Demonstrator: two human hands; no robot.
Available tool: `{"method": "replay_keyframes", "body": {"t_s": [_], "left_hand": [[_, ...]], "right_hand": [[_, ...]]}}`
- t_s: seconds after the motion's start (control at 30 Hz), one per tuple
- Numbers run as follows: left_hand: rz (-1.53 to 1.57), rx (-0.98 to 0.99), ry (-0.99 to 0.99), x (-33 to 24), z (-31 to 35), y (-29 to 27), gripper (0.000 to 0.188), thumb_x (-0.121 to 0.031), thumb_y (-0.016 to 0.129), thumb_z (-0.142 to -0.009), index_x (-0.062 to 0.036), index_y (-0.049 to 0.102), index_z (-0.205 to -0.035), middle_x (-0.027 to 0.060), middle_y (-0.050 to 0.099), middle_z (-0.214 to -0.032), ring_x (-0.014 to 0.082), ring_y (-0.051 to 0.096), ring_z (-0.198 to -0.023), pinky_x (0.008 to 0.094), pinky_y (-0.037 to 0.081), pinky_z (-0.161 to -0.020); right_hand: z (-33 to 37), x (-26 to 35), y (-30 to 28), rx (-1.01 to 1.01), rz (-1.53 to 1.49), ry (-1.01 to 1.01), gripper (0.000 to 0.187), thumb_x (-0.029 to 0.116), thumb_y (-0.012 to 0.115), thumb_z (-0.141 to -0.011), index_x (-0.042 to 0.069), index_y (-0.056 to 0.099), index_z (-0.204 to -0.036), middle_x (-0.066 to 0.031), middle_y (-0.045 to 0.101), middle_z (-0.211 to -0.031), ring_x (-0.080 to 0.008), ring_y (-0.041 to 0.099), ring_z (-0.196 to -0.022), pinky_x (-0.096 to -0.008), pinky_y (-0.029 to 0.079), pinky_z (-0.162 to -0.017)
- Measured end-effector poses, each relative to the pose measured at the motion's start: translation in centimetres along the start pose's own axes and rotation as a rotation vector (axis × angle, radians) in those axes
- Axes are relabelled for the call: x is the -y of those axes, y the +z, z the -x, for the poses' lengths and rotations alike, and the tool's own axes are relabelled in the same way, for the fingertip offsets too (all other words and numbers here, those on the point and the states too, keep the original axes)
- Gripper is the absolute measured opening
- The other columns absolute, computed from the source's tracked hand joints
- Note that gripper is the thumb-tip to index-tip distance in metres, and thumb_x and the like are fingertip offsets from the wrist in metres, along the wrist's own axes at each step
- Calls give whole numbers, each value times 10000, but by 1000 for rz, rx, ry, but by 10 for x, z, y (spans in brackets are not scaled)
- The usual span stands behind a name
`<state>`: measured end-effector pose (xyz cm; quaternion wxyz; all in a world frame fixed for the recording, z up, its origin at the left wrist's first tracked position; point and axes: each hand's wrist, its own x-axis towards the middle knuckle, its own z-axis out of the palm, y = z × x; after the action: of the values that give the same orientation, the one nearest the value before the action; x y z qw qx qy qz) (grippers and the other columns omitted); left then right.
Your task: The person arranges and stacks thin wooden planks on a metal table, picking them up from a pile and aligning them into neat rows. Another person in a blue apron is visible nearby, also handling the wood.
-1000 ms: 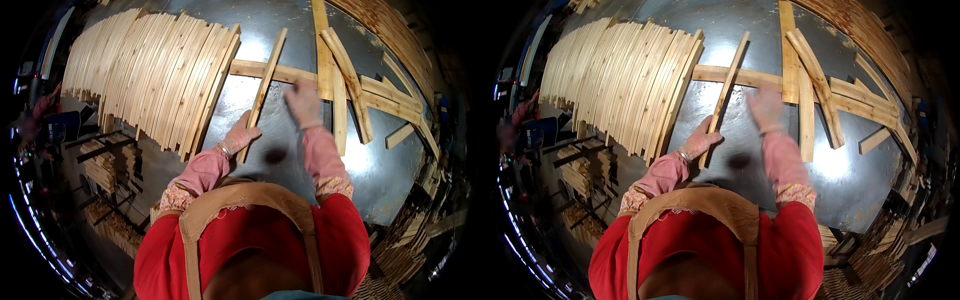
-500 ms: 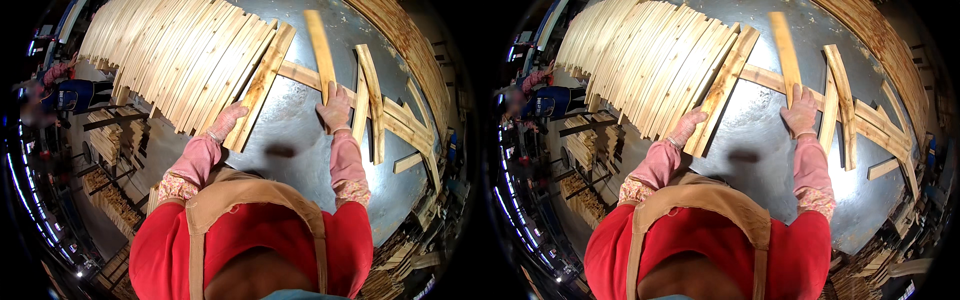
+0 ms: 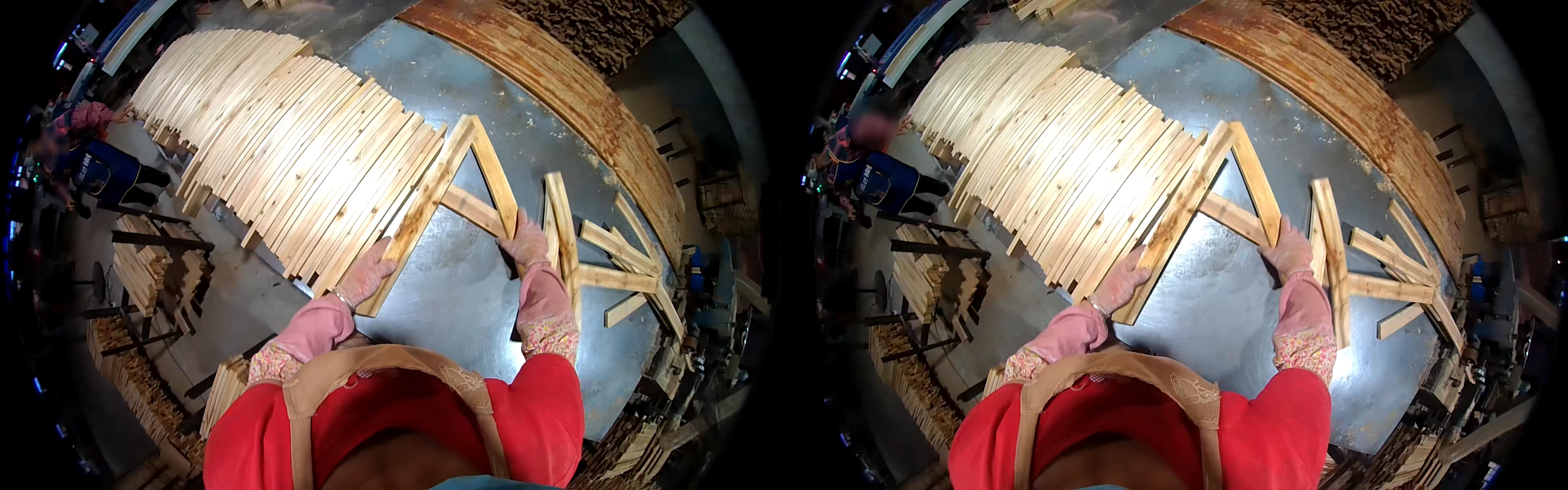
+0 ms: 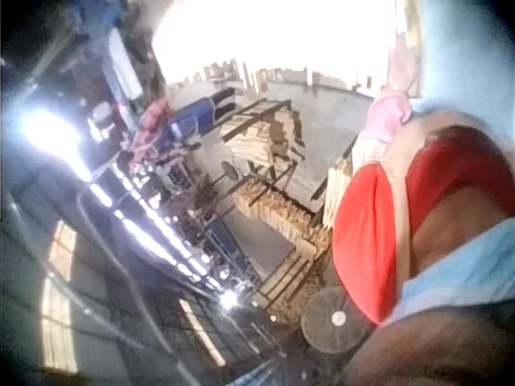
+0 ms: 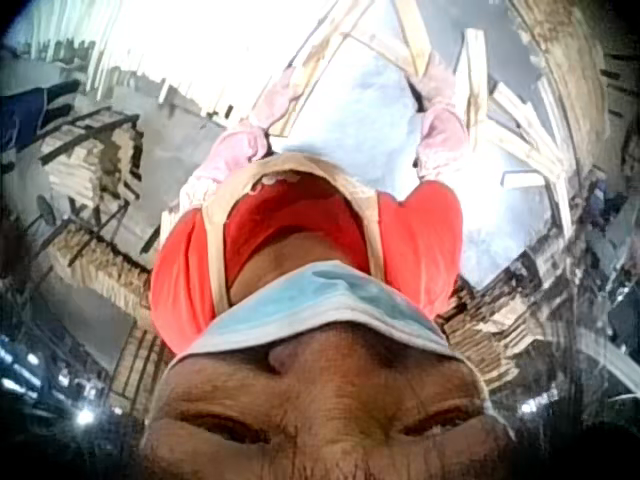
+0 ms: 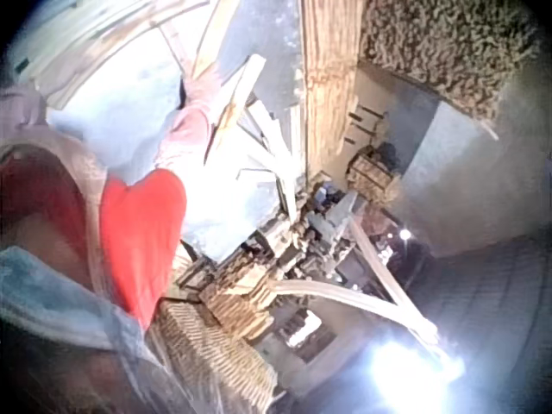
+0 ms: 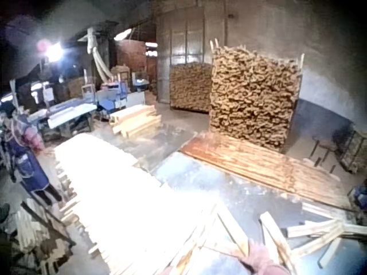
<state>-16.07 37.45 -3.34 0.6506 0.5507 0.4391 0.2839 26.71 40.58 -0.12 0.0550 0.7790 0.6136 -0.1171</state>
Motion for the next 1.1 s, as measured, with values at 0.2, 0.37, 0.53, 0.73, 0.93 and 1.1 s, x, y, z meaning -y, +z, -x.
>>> {"method": "replay_keyframes", "body": {"t_s": [0.2,0.37,0.53,0.73,0.93,1.1], "left_hand": [[-15,-9,-99,-17,18,-2,584,-155,629,-998,12,523,-1547,140,692,-1322,228,613,-1197,352,443,-1109],[148,106,-129,-48,18,-18,578,-231,657,-1009,-3,560,-1532,153,699,-1332,218,630,-1188,347,479,-1082],[741,111,-83,-90,55,-80,653,-241,704,-991,-25,510,-1576,135,708,-1265,245,710,-1036,379,598,-936],[787,13,-4,-81,86,-183,839,-315,734,-999,-132,305,-1696,141,636,-1308,238,723,-970,411,641,-813],[-30,-408,-71,6,76,-274,415,-390,651,-952,5,763,-1015,242,748,-957,394,739,-806,472,594,-739],[-493,-138,-202,-32,110,-328,598,-518,551,-966,20,793,-1061,273,773,-1029,419,762,-977,536,571,-872]], "right_hand": [[39,-65,36,-76,-888,618,610,361,805,-897,23,556,-1340,-192,763,-1029,-321,755,-955,-460,604,-817],[44,66,88,-86,-1463,226,533,391,746,-1012,91,540,-1401,-63,639,-1043,-233,677,-877,-401,611,-747],[72,272,115,212,-803,-106,679,435,614,-1063,19,416,-1563,-268,676,-1331,-377,659,-1191,-451,509,-1025],[86,304,95,102,-1108,166,777,438,640,-1042,-83,408,-1571,-248,665,-1373,-341,637,-1231,-409,474,-1098],[91,309,89,388,-1613,248,648,425,524,-1078,14,446,-1573,-158,622,-1424,-306,650,-1241,-460,549,-1037],[105,356,49,342,-1434,259,630,445,489,-1094,40,455,-1575,-129,635,-1439,-330,600,-1334,-544,474,-1131]]}}
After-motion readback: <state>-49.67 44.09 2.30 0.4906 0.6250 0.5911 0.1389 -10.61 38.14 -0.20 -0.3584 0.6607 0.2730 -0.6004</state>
